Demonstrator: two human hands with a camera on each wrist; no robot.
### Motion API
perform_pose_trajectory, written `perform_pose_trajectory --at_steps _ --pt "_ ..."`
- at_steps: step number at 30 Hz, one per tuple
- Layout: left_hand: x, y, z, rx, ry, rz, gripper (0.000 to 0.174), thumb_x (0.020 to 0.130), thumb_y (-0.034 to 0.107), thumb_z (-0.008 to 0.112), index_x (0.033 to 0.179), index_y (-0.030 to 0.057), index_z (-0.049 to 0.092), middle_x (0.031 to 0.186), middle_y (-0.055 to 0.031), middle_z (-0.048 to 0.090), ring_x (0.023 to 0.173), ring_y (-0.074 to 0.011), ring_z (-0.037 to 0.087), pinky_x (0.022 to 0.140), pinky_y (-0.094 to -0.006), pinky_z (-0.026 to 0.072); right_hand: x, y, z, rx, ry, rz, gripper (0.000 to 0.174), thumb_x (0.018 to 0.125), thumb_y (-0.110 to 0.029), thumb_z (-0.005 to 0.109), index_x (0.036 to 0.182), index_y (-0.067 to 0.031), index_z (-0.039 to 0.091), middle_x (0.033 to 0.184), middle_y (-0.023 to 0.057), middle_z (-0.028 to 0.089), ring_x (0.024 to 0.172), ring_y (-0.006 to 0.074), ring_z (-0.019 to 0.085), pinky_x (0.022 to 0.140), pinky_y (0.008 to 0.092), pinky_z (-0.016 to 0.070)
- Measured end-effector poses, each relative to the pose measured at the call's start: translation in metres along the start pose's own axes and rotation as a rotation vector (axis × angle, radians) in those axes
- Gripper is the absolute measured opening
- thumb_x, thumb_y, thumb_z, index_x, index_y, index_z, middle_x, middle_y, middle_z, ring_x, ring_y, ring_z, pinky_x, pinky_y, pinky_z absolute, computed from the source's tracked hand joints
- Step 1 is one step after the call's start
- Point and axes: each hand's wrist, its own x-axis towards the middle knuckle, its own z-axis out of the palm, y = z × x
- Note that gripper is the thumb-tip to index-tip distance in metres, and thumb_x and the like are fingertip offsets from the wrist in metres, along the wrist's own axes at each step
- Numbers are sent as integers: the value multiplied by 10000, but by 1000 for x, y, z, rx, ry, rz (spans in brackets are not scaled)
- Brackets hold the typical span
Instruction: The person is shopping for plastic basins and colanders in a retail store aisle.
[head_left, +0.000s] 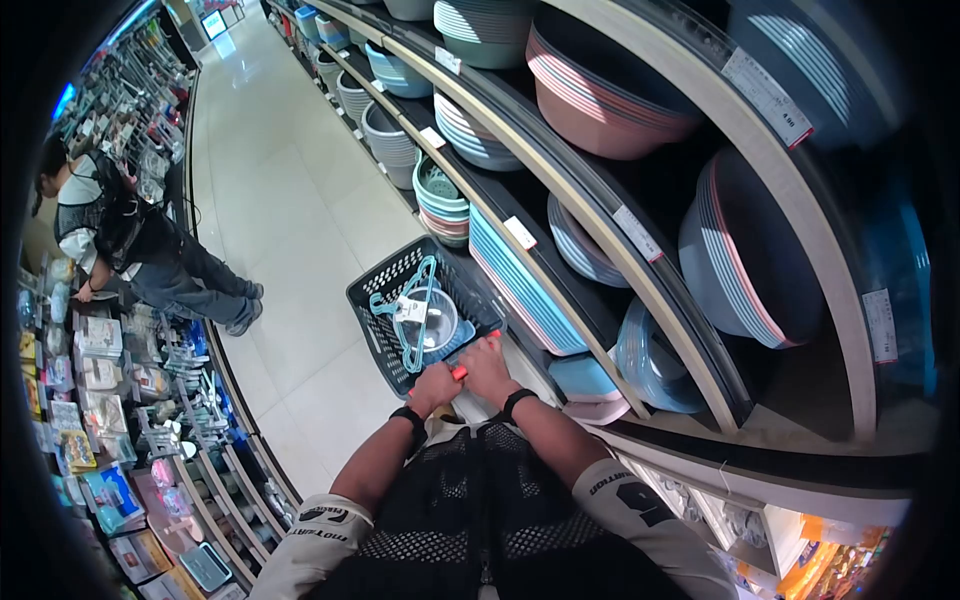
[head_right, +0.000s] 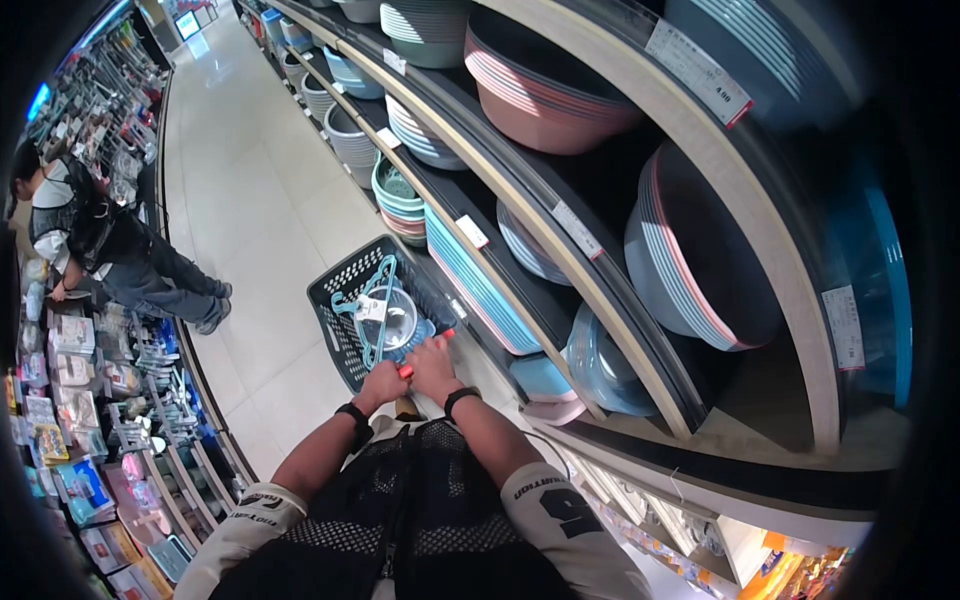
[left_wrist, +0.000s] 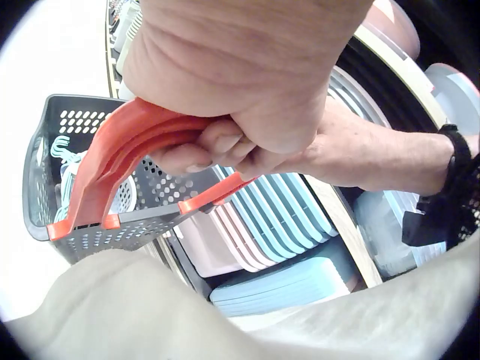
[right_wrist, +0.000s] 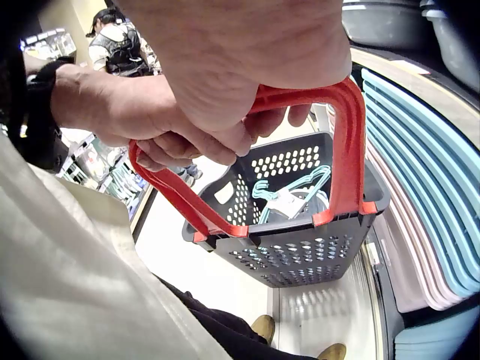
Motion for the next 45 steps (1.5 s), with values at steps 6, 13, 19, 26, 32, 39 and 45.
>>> perform_pose_trajectory --at_steps 6,13,19,26,32,39,45 --pt "0 -1 2 36 -12 -15 392 835 418 677 944 52 763 939 -244 716 920 -424 690 836 -497 551 1 0 1 -39 -39 0 219 679 -220 769 882 -146 737 931 38 679 1030 253 562 996 453 353" --pt "1 -3 1 25 -15 -28 372 836 391 658 959 55 762 962 -240 718 946 -417 689 856 -498 545 1 1 -4 -42 -115 -22 141 779 -210 668 890 -147 726 940 57 684 1046 263 568 962 471 344" --pt "3 -7 4 20 -32 -25 391 845 399 640 967 46 755 982 -241 716 949 -418 687 862 -498 540 1 1 -5 -75 -87 -33 136 791 -210 659 891 -146 726 928 58 679 1035 268 570 937 476 353" --pt "2 -3 2 29 -47 -40 408 838 399 634 989 38 751 992 -248 718 973 -427 685 876 -498 542 0 0 -6 -60 -134 -15 153 811 -215 654 923 -148 733 970 55 688 1065 273 566 976 477 358" --pt "8 -10 7 21 -49 -72 406 828 394 646 1011 46 749 1006 -249 715 987 -426 683 879 -496 546 -2 2 2 -37 -124 15 228 757 -219 717 977 -157 718 1010 50 654 1079 264 548 979 467 352" --pt "10 -12 8 22 -47 -56 411 814 397 663 991 36 750 1015 -260 710 995 -419 685 888 -487 544 -2 0 2 -28 -61 9 137 843 -181 606 896 -163 730 973 41 671 1090 247 551 1010 474 333" --pt "10 -7 3 29 -77 -57 413 819 389 661 997 25 743 1033 -265 705 1010 -418 678 895 -487 539 0 -1 -2 -51 -66 0 135 836 -188 616 901 -166 733 971 36 670 1091 238 552 1001 463 341"
